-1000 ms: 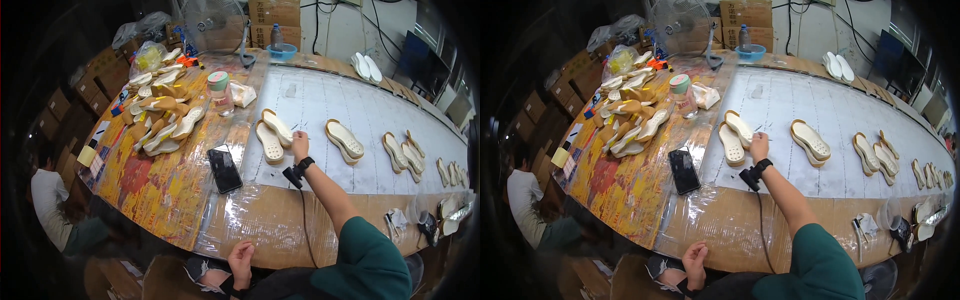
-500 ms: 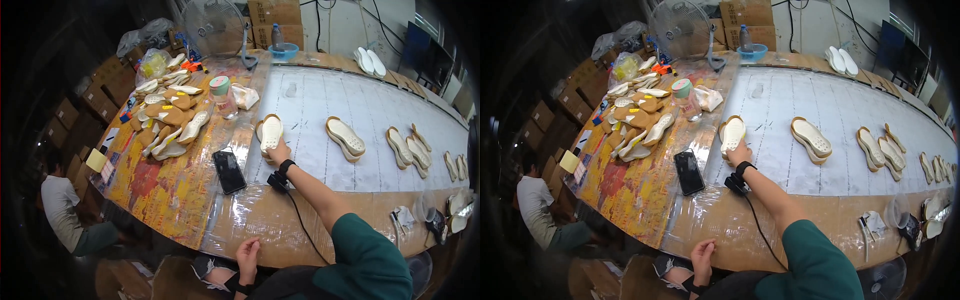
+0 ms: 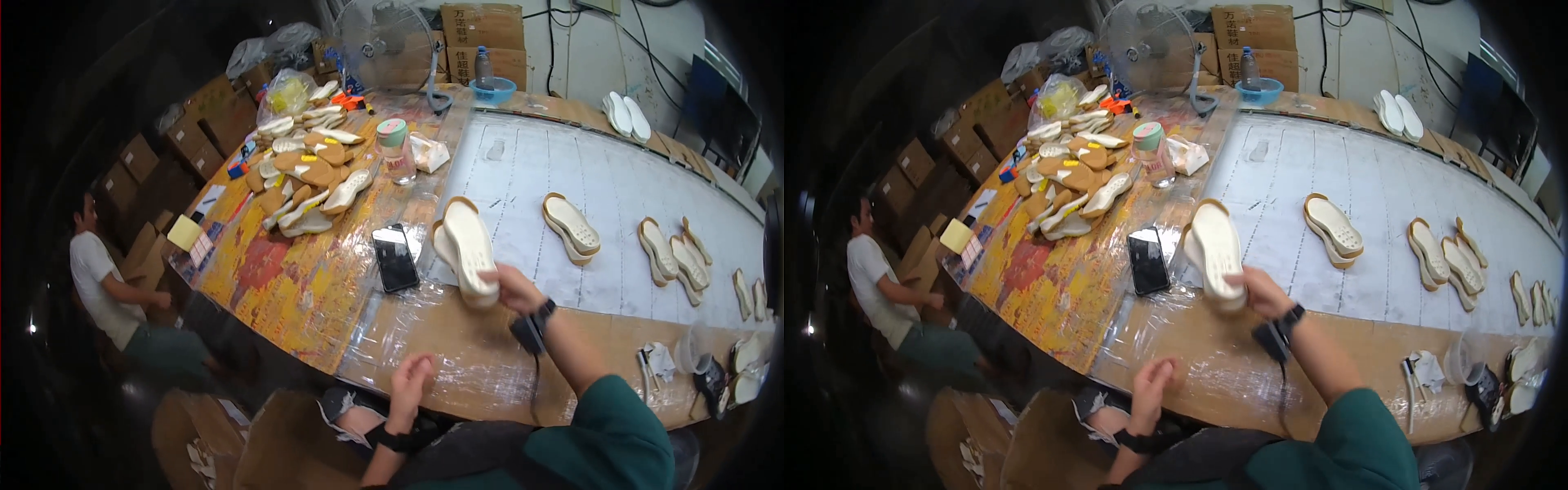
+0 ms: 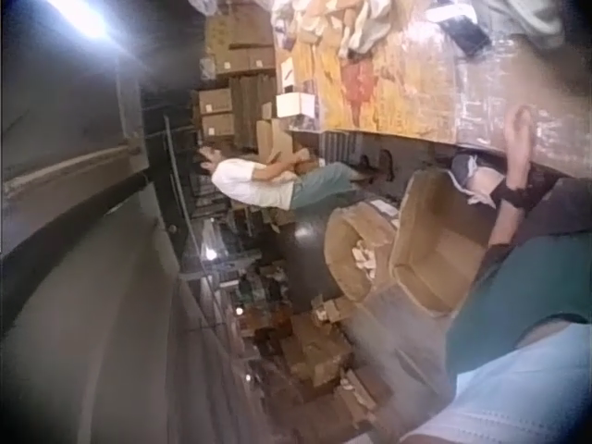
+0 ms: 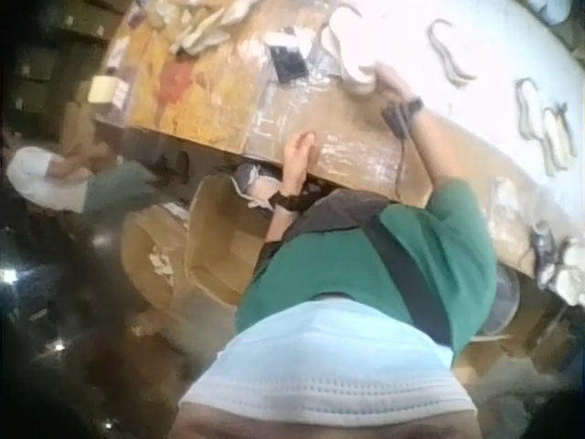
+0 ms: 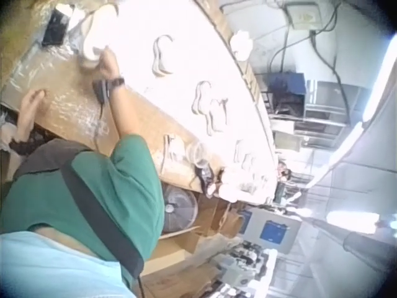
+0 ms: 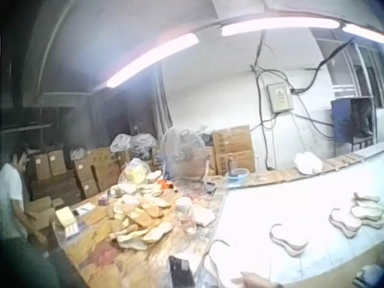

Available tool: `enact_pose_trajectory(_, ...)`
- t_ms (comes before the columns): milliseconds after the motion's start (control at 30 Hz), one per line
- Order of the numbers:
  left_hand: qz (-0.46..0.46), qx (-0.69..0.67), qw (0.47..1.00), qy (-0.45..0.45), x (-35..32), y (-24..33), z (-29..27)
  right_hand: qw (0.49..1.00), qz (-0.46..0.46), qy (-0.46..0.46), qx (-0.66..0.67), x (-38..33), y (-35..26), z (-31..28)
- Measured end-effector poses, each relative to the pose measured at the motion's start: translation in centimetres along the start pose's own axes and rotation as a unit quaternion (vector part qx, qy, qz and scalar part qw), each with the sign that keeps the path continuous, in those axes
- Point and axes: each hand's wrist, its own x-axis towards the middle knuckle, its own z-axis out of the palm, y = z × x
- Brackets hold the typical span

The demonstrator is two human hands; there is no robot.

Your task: Apply glue and assemble components of shoes at a factory workbench.

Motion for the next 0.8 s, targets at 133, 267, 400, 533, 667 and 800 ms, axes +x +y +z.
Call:
enact_pose_trajectory(133, 0.09, -0.047, 0.995, -0.024, 3.0, 3.0, 4.3, 0.993, -0.053, 0.018, -0.099, -11.6, 2.1, 2.5)
enact_pose_trajectory(267, 0.108, -0.005, 0.994, -0.004, 3.5, 3.1, 6.2, 0.982, -0.107, 0.047, -0.145, -16.1, 5.3, 2.6)
enact_pose_trajectory(400, 0.1, 0.067, 0.992, 0.033, 3.2, 2.5, 7.0, 0.976, -0.118, 0.073, -0.17, -18.5, 6.3, 2.7)
enact_pose_trajectory(533, 0.138, 0.045, 0.988, 0.056, 2.7, 3.1, 7.4, 0.937, -0.135, 0.067, -0.316, -20.0, 6.9, 2.0)
enact_pose_trajectory(667, 0.183, 0.079, 0.978, 0.06, 1.8, 3.1, 7.6, 0.942, -0.127, 0.057, -0.306, -20.8, 7.0, 2.5)
enact_pose_trajectory(800, 0.175, 0.073, 0.978, 0.081, 1.3, 2.8, 7.4, 0.968, -0.112, 0.061, -0.215, -20.9, 7.4, 2.6)
